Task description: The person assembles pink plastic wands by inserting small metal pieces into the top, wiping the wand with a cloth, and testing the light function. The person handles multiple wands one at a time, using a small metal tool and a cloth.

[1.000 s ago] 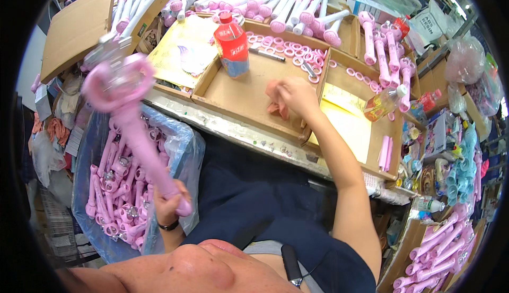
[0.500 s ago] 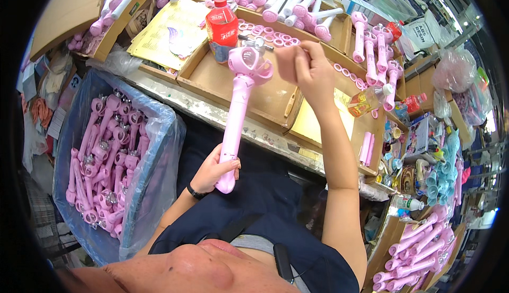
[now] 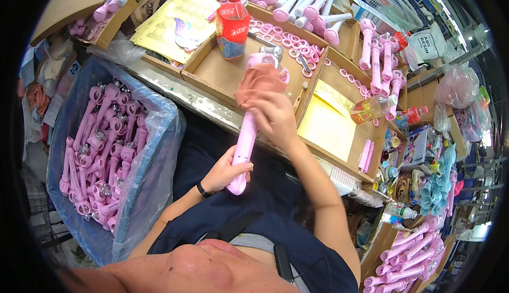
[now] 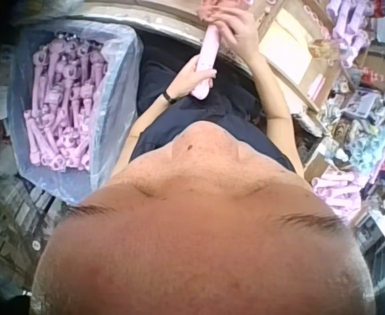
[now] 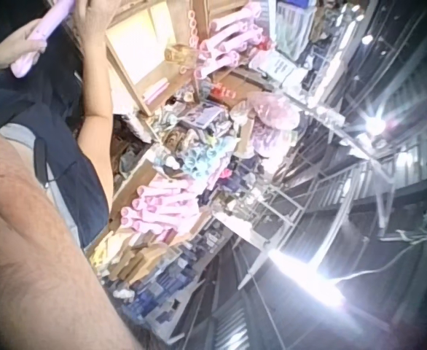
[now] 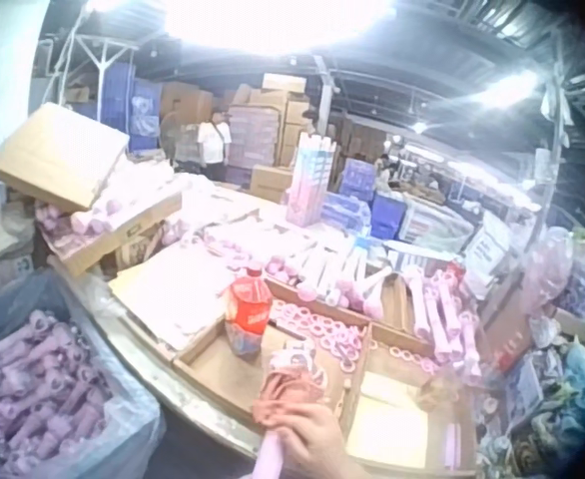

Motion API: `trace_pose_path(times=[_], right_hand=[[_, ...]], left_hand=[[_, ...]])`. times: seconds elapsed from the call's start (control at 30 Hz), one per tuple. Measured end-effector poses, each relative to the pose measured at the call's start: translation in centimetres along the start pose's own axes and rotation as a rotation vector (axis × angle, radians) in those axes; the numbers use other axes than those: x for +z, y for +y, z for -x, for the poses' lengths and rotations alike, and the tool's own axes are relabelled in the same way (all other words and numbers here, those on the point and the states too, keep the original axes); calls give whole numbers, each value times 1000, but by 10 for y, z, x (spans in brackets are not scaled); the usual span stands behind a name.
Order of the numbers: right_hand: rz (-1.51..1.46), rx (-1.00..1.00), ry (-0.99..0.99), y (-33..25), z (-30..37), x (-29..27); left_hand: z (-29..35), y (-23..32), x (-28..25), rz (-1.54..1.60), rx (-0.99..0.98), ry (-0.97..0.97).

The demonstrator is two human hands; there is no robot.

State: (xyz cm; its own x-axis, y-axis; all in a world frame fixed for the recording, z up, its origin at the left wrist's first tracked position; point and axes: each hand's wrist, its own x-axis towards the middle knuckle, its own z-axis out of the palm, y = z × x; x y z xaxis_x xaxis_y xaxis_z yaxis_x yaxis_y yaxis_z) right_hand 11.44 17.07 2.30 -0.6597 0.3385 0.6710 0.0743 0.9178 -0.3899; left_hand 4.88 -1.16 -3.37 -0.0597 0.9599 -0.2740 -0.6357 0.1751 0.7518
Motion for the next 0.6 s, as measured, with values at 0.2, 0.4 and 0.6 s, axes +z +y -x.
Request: trace_pose_path(times=[0.2,0.4,0.6], right_hand=[[-971,941,376,0,-4,11],[-1043,924,228,-37,-2,26],[-1048,952,152,-46,22,19]], left_hand=[[0,-14,11,-876,344,172],[-2,10,11,-1011,359,316],[2,13,11,-1034,363,259]])
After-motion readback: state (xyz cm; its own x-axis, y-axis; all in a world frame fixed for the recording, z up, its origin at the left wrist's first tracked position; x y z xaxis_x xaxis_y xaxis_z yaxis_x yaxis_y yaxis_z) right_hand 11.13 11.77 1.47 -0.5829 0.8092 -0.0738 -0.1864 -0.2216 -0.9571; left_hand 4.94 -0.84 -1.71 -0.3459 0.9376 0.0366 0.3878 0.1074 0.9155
